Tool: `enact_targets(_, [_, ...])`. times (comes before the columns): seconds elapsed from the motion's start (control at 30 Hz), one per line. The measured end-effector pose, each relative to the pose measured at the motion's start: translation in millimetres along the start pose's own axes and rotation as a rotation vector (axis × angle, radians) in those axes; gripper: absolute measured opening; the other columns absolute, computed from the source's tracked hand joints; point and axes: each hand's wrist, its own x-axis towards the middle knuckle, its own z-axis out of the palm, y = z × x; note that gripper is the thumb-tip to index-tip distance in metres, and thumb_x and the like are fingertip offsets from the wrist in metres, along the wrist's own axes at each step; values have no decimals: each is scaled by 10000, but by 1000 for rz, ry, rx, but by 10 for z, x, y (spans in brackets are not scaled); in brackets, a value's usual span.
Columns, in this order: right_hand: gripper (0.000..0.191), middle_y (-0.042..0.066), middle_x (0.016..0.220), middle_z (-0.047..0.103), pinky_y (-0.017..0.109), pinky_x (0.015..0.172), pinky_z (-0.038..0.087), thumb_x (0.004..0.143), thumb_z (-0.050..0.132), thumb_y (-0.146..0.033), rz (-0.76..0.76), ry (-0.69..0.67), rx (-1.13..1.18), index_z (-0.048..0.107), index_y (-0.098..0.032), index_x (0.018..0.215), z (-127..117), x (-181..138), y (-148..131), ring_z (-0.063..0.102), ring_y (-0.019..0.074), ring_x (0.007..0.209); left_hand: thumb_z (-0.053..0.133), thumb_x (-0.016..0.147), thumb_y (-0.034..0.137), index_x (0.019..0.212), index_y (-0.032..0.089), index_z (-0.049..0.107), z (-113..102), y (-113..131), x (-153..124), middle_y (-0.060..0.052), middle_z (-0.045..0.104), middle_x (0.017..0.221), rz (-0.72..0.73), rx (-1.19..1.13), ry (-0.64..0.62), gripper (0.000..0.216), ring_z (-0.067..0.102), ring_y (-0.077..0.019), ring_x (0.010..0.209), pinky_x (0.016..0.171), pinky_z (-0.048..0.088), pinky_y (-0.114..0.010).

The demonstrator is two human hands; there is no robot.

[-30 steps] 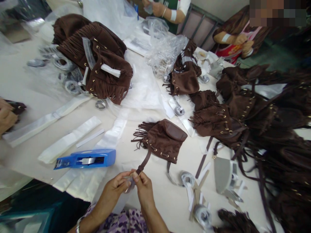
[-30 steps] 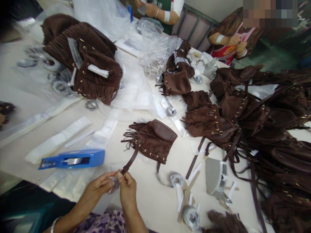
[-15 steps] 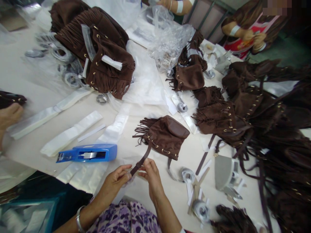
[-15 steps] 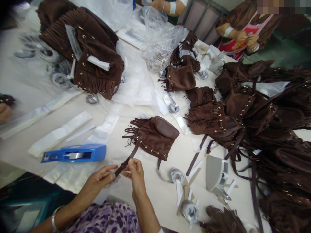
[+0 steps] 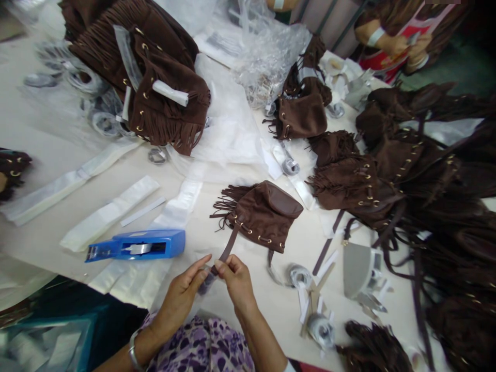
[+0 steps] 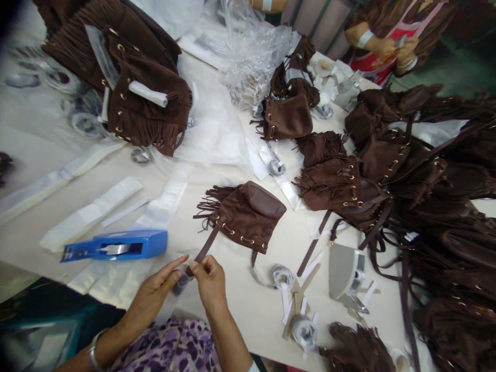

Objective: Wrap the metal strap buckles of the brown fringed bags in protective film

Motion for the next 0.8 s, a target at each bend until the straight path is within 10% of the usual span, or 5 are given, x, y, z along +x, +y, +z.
enact_targets(0.43, [217, -56, 629, 467, 236, 577, 319, 789, 632, -373, 5, 24, -194, 556, -190, 701, -51, -7, 95, 397, 109, 608, 419, 924, 529, 1415, 305, 435, 85, -81, -6, -1, 670, 1277, 59, 180, 26, 540, 593, -212, 1201, 1056, 413, -355])
enact_targets(0.8, [237, -67, 590, 446, 245, 587, 334, 781, 633, -335, 18, -14, -220, 495, -201, 644, -88, 33, 95, 407, 112, 589, 509, 889, 485, 1294, 221, 569, 159, -47, 152, -67, 629, 1323, -52, -130, -12, 487, 549, -249, 1230, 1093, 351, -411])
